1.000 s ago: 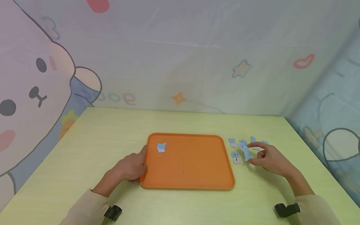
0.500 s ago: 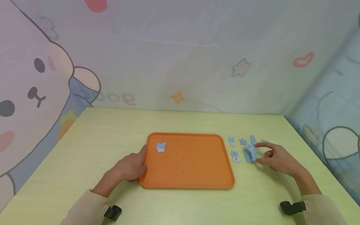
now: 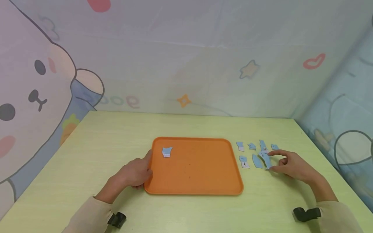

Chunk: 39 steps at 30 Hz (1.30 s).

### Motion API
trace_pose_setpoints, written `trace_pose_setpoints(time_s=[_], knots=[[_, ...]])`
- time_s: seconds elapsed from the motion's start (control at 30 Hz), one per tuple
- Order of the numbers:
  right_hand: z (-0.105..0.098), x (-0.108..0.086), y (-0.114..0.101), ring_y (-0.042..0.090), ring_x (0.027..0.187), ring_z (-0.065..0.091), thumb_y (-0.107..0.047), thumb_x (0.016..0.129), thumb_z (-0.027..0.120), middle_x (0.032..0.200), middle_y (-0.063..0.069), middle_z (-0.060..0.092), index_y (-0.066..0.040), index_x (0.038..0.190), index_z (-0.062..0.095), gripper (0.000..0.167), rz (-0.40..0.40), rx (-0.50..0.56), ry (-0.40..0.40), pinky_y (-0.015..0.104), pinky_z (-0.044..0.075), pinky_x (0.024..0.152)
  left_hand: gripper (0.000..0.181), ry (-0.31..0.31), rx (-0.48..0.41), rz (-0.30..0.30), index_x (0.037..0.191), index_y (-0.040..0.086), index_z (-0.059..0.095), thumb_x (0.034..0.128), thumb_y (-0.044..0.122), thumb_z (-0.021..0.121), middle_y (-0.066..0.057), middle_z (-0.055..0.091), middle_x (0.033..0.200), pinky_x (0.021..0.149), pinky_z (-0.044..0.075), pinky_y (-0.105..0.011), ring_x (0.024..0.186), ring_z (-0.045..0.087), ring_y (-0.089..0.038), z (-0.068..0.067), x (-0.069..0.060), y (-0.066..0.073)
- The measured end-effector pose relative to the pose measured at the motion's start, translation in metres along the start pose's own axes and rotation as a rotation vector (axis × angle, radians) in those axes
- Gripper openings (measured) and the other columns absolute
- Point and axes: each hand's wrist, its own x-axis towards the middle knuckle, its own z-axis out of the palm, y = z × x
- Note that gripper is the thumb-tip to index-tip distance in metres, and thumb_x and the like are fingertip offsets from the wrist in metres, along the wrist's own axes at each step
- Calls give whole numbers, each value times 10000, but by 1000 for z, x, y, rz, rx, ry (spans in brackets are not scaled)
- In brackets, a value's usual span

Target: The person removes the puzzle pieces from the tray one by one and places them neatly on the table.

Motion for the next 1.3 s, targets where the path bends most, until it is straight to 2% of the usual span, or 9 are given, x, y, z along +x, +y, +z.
trace_pose_setpoints(time_s=[0.17,0.5,0.93,1.1,1.3], knots=[[-4,-3,2,41,511,322,-229,908,816,625,-87,382,-25,1409,577,592,13,-10,-5,264,335,489,731,6,-1,12,1659,-29,137,1012,67,462,-68,597,598,470,438,-292,446,522,-164,0,1,0],[-7,-6,9,39,492,341,-175,929,787,629,-83,389,21,1421,549,581,6,30,-25,269,362,487,737,0,-8,12,1659,-34,127,1005,58,454,-63,588,597,475,433,-283,441,515,-154,-1,-1,-1],[-10,-7,16,48,472,350,-167,920,795,655,-57,476,62,1414,510,614,35,67,-81,269,390,462,728,6,-8,21,1651,-39,143,999,56,453,-54,580,584,465,422,-275,432,509,-147,-1,-1,0],[-12,-9,11,50,485,355,-201,907,817,670,-45,499,39,1479,479,706,39,52,-62,270,386,464,721,3,-13,22,1650,-33,150,1002,56,452,-54,575,578,462,414,-275,433,500,-149,-2,-2,1],[-17,-10,-5,61,491,350,-222,942,790,696,-18,502,-5,1544,444,728,-20,-7,0,294,378,476,699,7,-12,27,1634,-30,180,995,48,454,-49,570,563,467,411,-276,432,498,-150,-1,-2,1]])
